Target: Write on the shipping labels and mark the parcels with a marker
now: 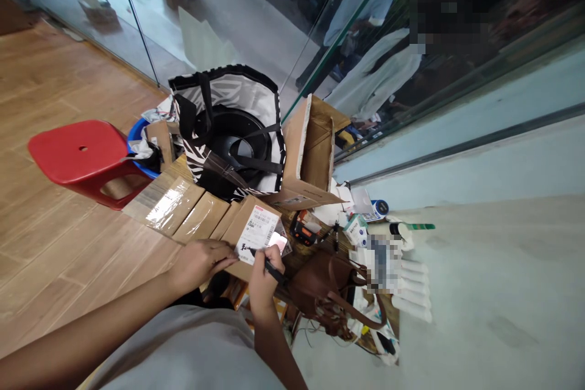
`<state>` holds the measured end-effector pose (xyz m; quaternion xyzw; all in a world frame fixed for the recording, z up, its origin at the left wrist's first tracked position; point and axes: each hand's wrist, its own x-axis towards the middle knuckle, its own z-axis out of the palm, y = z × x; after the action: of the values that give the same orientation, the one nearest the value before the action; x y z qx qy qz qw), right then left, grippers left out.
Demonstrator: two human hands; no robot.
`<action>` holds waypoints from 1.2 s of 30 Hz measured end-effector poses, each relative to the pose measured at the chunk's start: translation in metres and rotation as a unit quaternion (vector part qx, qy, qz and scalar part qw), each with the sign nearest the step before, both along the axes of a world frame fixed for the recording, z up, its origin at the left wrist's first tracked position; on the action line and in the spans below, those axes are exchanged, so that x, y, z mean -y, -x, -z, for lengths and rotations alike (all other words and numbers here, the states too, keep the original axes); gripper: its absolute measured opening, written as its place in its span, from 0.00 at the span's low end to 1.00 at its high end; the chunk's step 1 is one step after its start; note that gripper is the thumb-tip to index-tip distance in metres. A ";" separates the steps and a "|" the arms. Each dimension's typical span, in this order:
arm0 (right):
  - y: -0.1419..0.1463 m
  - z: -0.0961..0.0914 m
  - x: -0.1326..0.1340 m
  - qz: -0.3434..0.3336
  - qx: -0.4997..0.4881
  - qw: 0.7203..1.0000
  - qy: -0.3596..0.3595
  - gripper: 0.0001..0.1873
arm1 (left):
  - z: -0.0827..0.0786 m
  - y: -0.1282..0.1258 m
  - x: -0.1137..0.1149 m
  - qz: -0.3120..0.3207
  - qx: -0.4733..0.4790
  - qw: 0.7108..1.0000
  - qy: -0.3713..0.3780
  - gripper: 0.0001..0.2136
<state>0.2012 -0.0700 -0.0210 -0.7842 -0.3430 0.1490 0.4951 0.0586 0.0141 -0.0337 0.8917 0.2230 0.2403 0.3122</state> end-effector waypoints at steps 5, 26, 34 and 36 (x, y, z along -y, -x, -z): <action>-0.001 0.001 0.001 -0.004 0.000 1.000 0.003 0.14 | 0.001 0.001 0.000 -0.001 0.000 1.000 -0.002 0.14; -0.011 -0.010 0.008 0.007 -0.131 0.991 -0.001 0.13 | -0.004 0.006 0.004 -0.006 -0.037 0.993 0.110 0.16; -0.004 0.005 0.001 -0.007 -0.051 0.999 0.013 0.14 | 0.005 0.008 0.006 -0.017 -0.051 0.993 0.101 0.15; -0.006 0.004 0.001 -0.009 -0.047 0.999 0.010 0.15 | 0.003 0.008 0.005 -0.018 -0.045 0.994 0.095 0.15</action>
<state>0.2067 -0.0707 -0.0248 -0.7784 -0.3244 0.1939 0.5013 0.0501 0.0092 -0.0367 0.8637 0.2744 0.1827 0.3812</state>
